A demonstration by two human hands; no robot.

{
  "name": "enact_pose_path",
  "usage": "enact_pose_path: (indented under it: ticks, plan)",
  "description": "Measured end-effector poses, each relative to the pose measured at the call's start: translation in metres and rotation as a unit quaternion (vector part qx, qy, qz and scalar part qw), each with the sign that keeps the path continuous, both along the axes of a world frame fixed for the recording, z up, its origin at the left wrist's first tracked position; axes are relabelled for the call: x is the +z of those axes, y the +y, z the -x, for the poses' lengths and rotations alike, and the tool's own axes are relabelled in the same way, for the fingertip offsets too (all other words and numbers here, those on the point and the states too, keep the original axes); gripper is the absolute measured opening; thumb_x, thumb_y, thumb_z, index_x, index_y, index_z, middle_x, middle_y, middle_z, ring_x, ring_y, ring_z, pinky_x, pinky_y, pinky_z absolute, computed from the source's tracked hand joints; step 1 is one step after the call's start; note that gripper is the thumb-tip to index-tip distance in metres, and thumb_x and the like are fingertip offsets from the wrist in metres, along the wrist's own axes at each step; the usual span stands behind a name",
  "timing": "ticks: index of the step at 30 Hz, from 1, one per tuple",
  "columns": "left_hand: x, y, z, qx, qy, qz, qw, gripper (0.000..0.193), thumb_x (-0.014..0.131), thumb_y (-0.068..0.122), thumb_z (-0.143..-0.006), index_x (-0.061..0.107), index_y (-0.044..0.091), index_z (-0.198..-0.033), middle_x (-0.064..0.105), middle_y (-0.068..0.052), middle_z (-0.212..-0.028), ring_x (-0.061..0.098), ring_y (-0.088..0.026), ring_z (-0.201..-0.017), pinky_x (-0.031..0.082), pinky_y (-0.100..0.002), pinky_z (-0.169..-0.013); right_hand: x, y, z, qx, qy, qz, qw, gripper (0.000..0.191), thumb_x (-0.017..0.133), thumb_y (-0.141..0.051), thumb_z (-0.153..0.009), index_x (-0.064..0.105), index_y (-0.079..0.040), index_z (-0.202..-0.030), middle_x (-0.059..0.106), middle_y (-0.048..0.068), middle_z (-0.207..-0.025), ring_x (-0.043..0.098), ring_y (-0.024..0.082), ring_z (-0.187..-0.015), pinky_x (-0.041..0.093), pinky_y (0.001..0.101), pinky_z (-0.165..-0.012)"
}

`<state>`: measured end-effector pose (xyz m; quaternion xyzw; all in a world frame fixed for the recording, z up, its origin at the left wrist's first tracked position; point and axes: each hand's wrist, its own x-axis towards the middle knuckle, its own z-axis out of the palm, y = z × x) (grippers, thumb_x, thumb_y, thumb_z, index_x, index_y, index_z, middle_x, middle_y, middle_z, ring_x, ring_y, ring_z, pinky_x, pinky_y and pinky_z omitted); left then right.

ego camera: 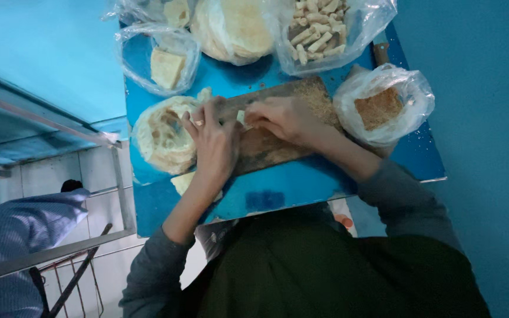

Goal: The person tears pieces from a stack of thin wafer sheets on a small cutting board, folds and presses the pieces by hand, and dips them into a plastic bag of brown powder. The person places the coated pieces into a plastic bag and reaches into a bag of fried snack sticks between pieces.

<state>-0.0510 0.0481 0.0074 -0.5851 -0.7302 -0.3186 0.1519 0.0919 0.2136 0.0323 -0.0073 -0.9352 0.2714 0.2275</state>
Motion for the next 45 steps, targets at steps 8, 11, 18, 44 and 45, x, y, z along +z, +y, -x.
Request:
enact_pose_path:
  ticks: [8,11,18,44,45]
  plan:
    - [-0.013,0.004,0.004,0.006,0.088,0.029,0.996,0.035,0.072,0.015,-0.093,0.071,-0.001,-0.124,0.047,-0.017,-0.151,0.043,-0.036,-0.137,0.022,-0.067,-0.118,-0.005,-0.001,0.007,-0.015,0.046,-0.042,0.998,0.016,0.074,-0.013,-0.094,0.065,-0.01,-0.107,0.071,0.011,-0.097,0.071,0.031,-0.092,0.055,0.0401,-0.078]
    - [-0.011,0.007,0.009,-0.034,-0.027,0.012,0.999,0.029,0.071,0.018,-0.093,0.07,-0.001,-0.116,0.047,-0.021,-0.144,0.041,-0.042,-0.131,0.023,-0.065,-0.112,0.0,0.0,0.015,-0.008,0.004,0.147,0.989,0.02,0.074,-0.007,-0.092,0.061,-0.007,-0.108,0.074,0.01,-0.099,0.075,0.026,-0.094,0.058,0.0356,-0.082]
    - [0.002,0.013,0.005,0.02,-0.033,0.045,0.998,0.016,0.073,0.019,-0.086,0.072,0.005,-0.094,0.051,-0.019,-0.131,0.042,-0.041,-0.123,0.022,-0.064,-0.107,0.004,-0.012,0.009,-0.054,0.014,0.091,0.994,0.02,0.075,-0.01,-0.093,0.063,-0.007,-0.109,0.075,0.01,-0.099,0.075,0.027,-0.092,0.057,0.0364,-0.077]
    - [0.042,-0.027,0.012,0.046,-0.114,-0.072,0.99,0.048,0.075,0.003,-0.09,0.069,0.011,-0.137,0.04,-0.025,-0.149,0.041,-0.043,-0.136,0.036,-0.055,-0.113,0.01,-0.013,0.031,-0.102,-0.025,-0.075,0.992,0.019,0.063,-0.013,-0.098,0.057,-0.011,-0.115,0.064,0.01,-0.1,0.057,0.034,-0.098,0.045,0.0505,-0.084]
    - [0.05,-0.042,0.011,0.037,-0.141,-0.124,0.981,0.049,0.078,0.001,-0.091,0.067,0.011,-0.138,0.035,-0.027,-0.159,0.039,-0.043,-0.141,0.042,-0.048,-0.111,0.007,-0.013,0.035,-0.117,-0.033,-0.11,0.987,0.022,0.063,-0.013,-0.095,0.056,-0.011,-0.116,0.061,0.011,-0.102,0.054,0.035,-0.099,0.043,0.0516,-0.083]
